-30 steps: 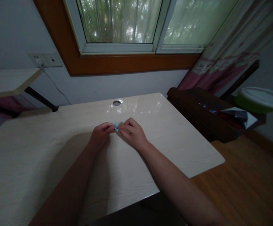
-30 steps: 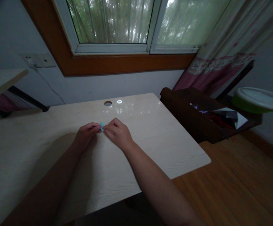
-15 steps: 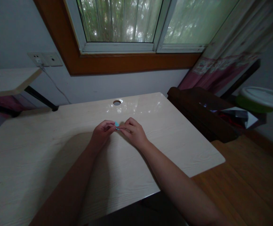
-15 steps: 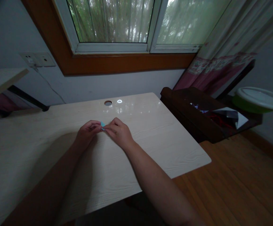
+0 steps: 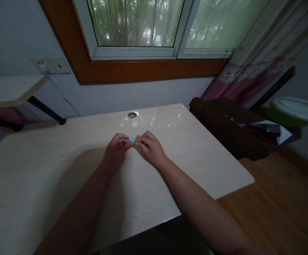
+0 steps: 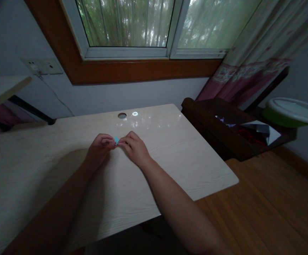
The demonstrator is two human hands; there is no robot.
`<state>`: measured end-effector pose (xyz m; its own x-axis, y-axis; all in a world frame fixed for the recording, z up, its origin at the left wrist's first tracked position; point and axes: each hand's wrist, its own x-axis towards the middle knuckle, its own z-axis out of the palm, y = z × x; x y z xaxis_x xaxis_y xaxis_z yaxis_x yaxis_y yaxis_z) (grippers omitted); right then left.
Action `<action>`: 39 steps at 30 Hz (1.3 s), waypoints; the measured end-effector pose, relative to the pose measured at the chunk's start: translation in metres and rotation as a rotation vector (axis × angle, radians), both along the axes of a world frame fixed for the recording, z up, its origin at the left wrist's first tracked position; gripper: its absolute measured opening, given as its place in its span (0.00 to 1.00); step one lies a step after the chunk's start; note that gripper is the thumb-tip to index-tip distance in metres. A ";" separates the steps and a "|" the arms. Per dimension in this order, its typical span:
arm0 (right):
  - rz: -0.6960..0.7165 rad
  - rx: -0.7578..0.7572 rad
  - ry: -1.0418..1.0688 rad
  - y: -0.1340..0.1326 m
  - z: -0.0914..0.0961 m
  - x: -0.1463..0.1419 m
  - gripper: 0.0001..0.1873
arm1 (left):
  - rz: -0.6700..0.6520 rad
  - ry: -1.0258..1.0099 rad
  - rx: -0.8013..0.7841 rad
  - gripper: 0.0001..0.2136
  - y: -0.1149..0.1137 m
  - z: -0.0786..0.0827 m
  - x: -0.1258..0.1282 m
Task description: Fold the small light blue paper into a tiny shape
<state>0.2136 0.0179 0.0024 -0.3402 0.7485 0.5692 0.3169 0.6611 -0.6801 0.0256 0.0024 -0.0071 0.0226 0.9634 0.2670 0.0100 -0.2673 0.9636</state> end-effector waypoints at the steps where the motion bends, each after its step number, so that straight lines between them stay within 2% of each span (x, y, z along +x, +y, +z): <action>1: -0.002 -0.006 0.001 0.000 0.001 0.000 0.05 | -0.003 0.027 0.016 0.12 -0.001 0.001 0.000; 5: -0.004 -0.026 0.006 -0.001 0.002 0.000 0.05 | -0.011 0.187 0.045 0.07 -0.006 0.004 -0.001; 17: -0.009 -0.037 0.054 -0.002 0.002 0.000 0.04 | 0.019 0.292 0.173 0.06 -0.006 0.002 -0.002; 28: -0.020 -0.090 0.114 -0.002 0.002 -0.001 0.06 | 0.026 0.287 0.189 0.05 -0.007 0.003 -0.002; 39: -0.046 -0.144 0.100 0.000 0.002 -0.001 0.05 | 0.070 0.232 0.118 0.12 -0.006 0.001 0.003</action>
<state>0.2122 0.0178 0.0048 -0.2506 0.8383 0.4843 0.2707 0.5409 -0.7963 0.0285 -0.0037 -0.0058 0.0310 0.9273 0.3730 0.2493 -0.3685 0.8955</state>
